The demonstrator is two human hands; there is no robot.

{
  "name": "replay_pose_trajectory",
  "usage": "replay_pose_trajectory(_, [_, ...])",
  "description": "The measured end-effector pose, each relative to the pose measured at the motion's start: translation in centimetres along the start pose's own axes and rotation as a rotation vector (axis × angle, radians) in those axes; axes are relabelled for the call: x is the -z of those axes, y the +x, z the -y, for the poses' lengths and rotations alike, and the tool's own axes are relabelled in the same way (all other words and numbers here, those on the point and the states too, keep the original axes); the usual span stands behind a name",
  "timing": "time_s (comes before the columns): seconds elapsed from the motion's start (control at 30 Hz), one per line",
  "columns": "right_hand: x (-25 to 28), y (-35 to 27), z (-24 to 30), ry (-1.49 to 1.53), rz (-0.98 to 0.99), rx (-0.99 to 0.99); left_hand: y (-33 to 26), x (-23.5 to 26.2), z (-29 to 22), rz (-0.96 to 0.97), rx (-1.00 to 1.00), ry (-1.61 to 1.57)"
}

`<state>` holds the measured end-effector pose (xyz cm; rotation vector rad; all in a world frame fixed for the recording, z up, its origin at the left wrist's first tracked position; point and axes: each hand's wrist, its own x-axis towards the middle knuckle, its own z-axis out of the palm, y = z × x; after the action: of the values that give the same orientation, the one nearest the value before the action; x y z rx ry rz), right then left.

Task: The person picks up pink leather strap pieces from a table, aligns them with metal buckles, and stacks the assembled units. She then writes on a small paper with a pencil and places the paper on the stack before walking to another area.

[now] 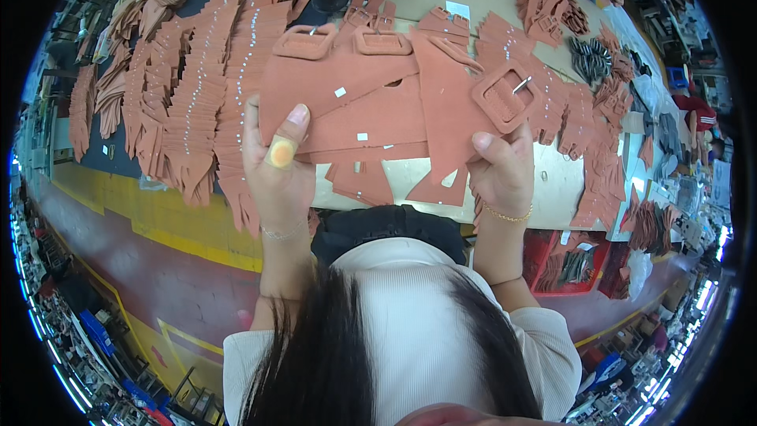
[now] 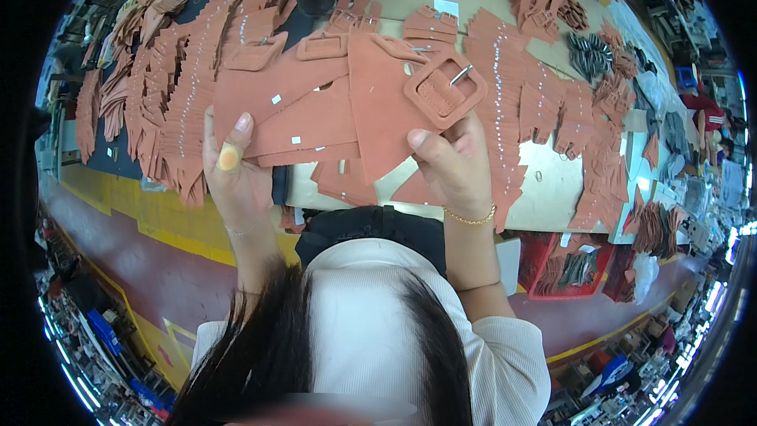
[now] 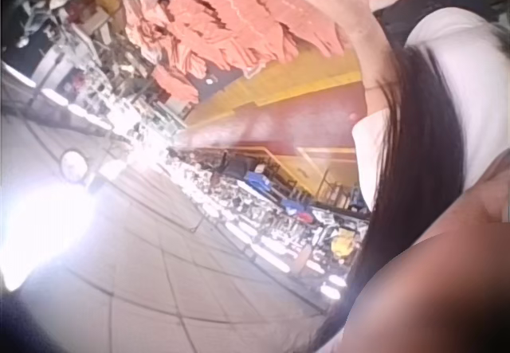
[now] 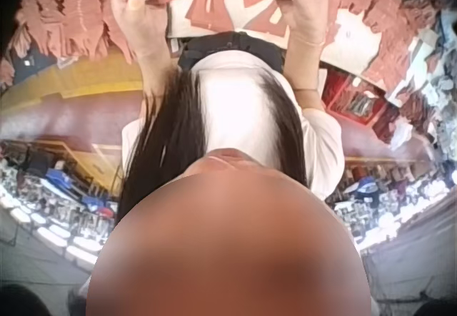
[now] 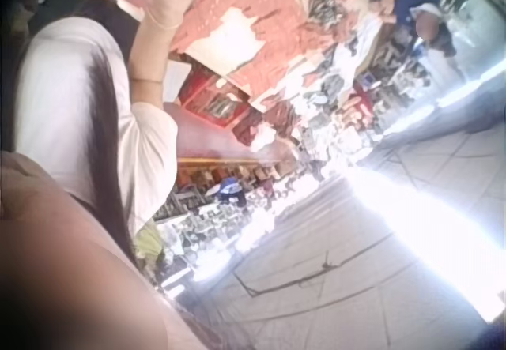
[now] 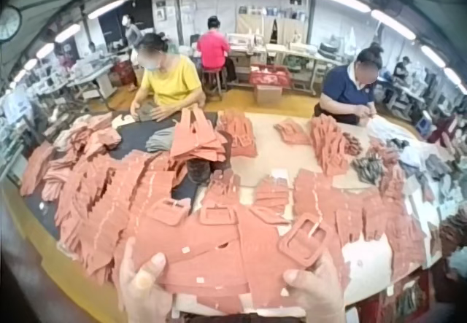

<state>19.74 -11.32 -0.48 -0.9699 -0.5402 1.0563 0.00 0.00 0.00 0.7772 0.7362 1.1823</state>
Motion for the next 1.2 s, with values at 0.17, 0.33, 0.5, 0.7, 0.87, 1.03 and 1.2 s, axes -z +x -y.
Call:
replay_pose_trajectory(0.17, [1.3,0.1,0.4,0.185,0.111,-0.006,0.1,0.5,0.2,0.045,0.017,-0.029])
replay_pose_trajectory(0.33, [1.6,-0.1,0.3,0.273,0.123,-0.020,0.4,0.7,0.9,0.054,-0.016,-0.020])
replay_pose_trajectory(0.5, [1.5,-0.3,0.2,0.095,0.053,0.008,0.5,1.3,0.8,0.000,0.185,0.047])
replay_pose_trajectory(0.7, [1.8,-0.2,-0.1,-0.109,0.052,0.044,3.0,3.9,5.3,0.377,0.736,-0.645])
replay_pose_trajectory(0.87, [1.4,0.8,-1.6,0.349,0.158,-0.067,-2.1,1.4,12.0,0.205,1.088,-1.368])
replay_pose_trajectory(1.03, [1.6,0.6,-2.5,0.183,0.040,-0.083,-3.6,0.0,13.3,0.396,1.069,-1.524])
replay_pose_trajectory(1.2, [2.3,-1.0,-1.6,-0.115,-0.098,0.064,0.4,3.4,11.0,0.403,0.813,-1.161])
